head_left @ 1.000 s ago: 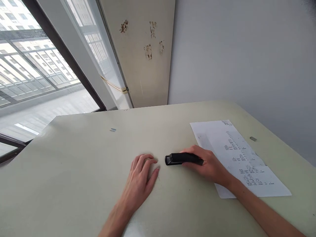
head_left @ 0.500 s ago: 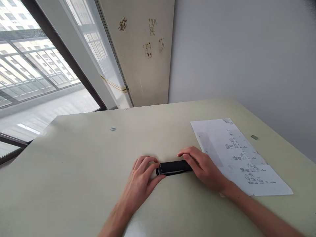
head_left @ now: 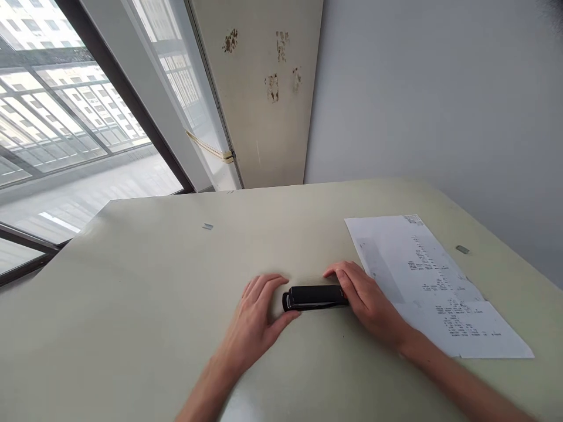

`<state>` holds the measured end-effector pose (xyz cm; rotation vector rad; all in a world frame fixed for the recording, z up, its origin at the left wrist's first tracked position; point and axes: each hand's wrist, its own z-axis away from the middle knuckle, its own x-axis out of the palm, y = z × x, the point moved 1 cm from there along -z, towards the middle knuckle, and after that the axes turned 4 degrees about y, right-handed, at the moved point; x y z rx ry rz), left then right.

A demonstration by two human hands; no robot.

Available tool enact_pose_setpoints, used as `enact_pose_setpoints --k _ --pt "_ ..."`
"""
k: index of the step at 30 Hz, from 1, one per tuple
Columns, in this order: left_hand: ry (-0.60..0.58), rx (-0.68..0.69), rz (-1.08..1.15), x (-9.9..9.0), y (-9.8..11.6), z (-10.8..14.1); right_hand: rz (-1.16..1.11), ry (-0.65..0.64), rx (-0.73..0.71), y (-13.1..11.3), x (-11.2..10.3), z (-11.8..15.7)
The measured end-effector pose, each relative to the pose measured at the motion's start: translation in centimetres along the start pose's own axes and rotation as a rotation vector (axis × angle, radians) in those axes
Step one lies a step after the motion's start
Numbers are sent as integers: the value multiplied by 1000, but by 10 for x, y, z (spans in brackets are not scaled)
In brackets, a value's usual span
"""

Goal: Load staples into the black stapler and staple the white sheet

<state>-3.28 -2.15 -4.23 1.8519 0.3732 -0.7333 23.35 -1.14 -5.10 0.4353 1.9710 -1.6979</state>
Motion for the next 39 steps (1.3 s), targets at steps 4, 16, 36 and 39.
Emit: enact_pose_setpoints --k 4,16,36,39 --pt "166 -273 527 -4 1 -2 -18 -1 -15 1 1 -1" --pt "354 -544 998 -8 0 -11 -38 -128 -90 -2 -11 0" --pt "33 -781 1534 4 7 -11 -920 -474 448 -24 11 15" --pt "-13 -820 1581 6 7 -9 -1094 -589 521 -30 18 17"
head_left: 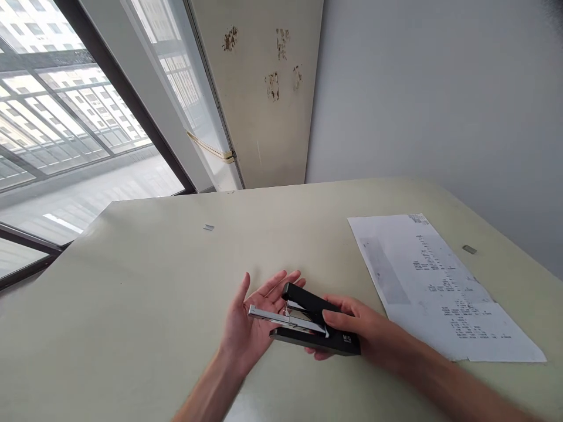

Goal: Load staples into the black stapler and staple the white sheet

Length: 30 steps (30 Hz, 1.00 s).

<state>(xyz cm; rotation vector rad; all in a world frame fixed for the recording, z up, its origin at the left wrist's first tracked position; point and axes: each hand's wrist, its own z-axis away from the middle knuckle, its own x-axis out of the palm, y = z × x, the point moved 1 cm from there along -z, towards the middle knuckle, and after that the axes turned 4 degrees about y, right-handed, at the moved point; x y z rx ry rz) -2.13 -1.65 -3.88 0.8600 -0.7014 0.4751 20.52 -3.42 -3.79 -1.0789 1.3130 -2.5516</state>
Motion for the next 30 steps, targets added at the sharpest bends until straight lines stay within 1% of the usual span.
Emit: enact_pose_setpoints --k 2,4,7,10,13,16,18,19,23,25,27,28,30 --pt "12 -14 46 -1 0 1 -48 -18 43 -1 2 0" --pt "24 -12 75 -1 0 1 -69 -3 71 -2 2 0" --pt "27 -15 91 0 0 1 -82 16 100 -3 0 0" --pt "42 -23 106 0 1 1 -79 0 115 -1 -2 -1" --pt "55 -14 129 -1 0 0 -76 -11 82 0 -3 -1" --pt "52 5 190 -2 1 -1 -70 20 -28 0 -7 0" --pt "60 10 242 -1 1 -1 -19 96 -118 -2 -11 2" --pt "69 11 266 0 1 0 34 159 -163 -4 -12 4" --pt "89 16 315 2 2 1 392 480 -344 -14 -15 12" --pt "84 14 297 2 2 1 563 612 -428 -18 -14 14" --pt "70 6 259 1 2 1 685 692 -480 -18 -13 13" --pt "60 4 237 1 1 1 732 710 -494 -17 -14 12" --pt "43 8 192 1 0 1 812 704 -518 -15 -17 9"
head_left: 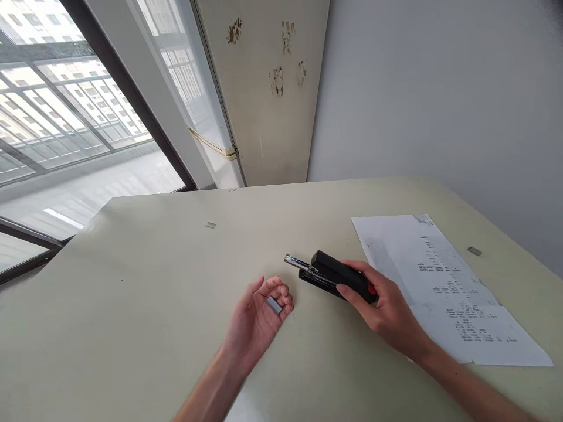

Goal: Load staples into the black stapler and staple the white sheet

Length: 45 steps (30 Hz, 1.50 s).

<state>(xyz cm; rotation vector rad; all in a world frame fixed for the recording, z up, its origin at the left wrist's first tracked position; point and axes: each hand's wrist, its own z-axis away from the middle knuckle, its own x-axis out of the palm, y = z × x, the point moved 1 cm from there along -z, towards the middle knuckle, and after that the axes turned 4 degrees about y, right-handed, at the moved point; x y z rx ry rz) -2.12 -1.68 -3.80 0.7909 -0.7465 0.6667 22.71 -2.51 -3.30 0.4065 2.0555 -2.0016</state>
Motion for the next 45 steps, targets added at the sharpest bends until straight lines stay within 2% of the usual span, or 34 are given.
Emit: enact_pose_setpoints --k 3,7,14,20,24,27,29,32,39,45 --pt "0 28 -39 -1 -1 0 61 -23 -97 9 0 -2" --pt "62 71 -17 -2 -2 0 117 -58 -175 15 0 -4" --pt "80 61 -55 2 0 2 147 -90 -208 15 2 -4" --pt "83 106 -61 9 0 5 235 -98 -232 16 2 -4" --pt "54 159 -57 9 -1 7 288 5 -478 11 2 -2" --pt "-27 162 -66 9 -4 9 300 85 -710 5 3 3" --pt "-99 137 -74 10 -7 11 317 102 -817 0 6 7" --pt "-195 55 -94 13 -14 13 368 68 -885 -6 11 14" --pt "-286 -129 -113 16 -31 17 480 -28 -898 -9 21 21" --pt "-350 -215 -155 16 -36 17 502 -88 -906 -8 23 21"
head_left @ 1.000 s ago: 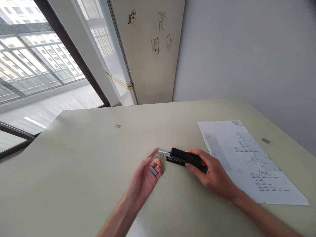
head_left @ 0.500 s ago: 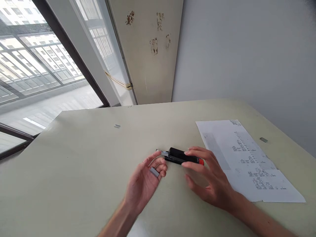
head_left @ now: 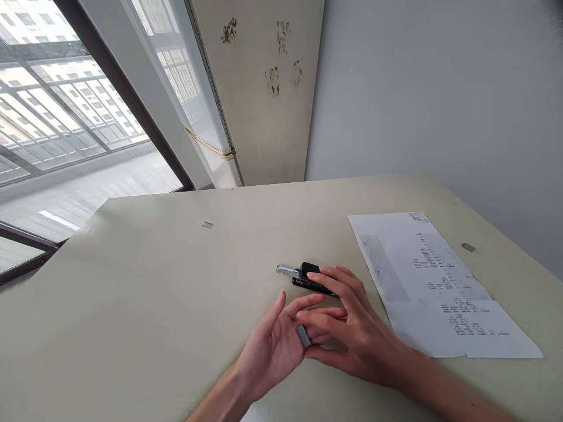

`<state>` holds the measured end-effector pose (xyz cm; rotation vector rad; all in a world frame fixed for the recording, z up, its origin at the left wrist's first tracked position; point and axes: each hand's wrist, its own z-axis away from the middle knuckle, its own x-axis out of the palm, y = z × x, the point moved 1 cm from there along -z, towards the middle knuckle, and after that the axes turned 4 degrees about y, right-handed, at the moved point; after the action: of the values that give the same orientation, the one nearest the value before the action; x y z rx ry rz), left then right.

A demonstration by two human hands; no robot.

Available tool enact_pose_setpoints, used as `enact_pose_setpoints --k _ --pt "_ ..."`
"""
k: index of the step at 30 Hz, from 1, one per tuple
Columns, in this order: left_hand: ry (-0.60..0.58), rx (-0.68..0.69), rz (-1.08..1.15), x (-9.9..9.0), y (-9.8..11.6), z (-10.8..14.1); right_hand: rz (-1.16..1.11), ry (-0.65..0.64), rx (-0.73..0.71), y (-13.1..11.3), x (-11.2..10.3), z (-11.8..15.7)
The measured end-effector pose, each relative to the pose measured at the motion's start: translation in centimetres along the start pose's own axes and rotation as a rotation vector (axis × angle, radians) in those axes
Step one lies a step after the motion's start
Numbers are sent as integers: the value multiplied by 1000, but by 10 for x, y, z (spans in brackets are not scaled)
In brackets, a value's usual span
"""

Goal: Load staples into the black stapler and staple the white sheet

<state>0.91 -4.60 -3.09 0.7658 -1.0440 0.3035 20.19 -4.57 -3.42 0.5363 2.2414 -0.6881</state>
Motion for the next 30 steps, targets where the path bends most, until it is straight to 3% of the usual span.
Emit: enact_pose_setpoints --k 9,13,20,25,30 --pt "3 -6 4 1 0 0 -39 52 -6 4 -4 2" --pt "27 24 -20 -4 1 -2 -3 195 148 23 -16 1" --pt "145 69 -48 -12 5 -4 226 398 473 81 -38 9" --pt "158 76 -30 -16 5 -4 299 319 558 114 -32 26" --pt "171 81 -23 -16 6 -3 259 178 536 125 -20 36"
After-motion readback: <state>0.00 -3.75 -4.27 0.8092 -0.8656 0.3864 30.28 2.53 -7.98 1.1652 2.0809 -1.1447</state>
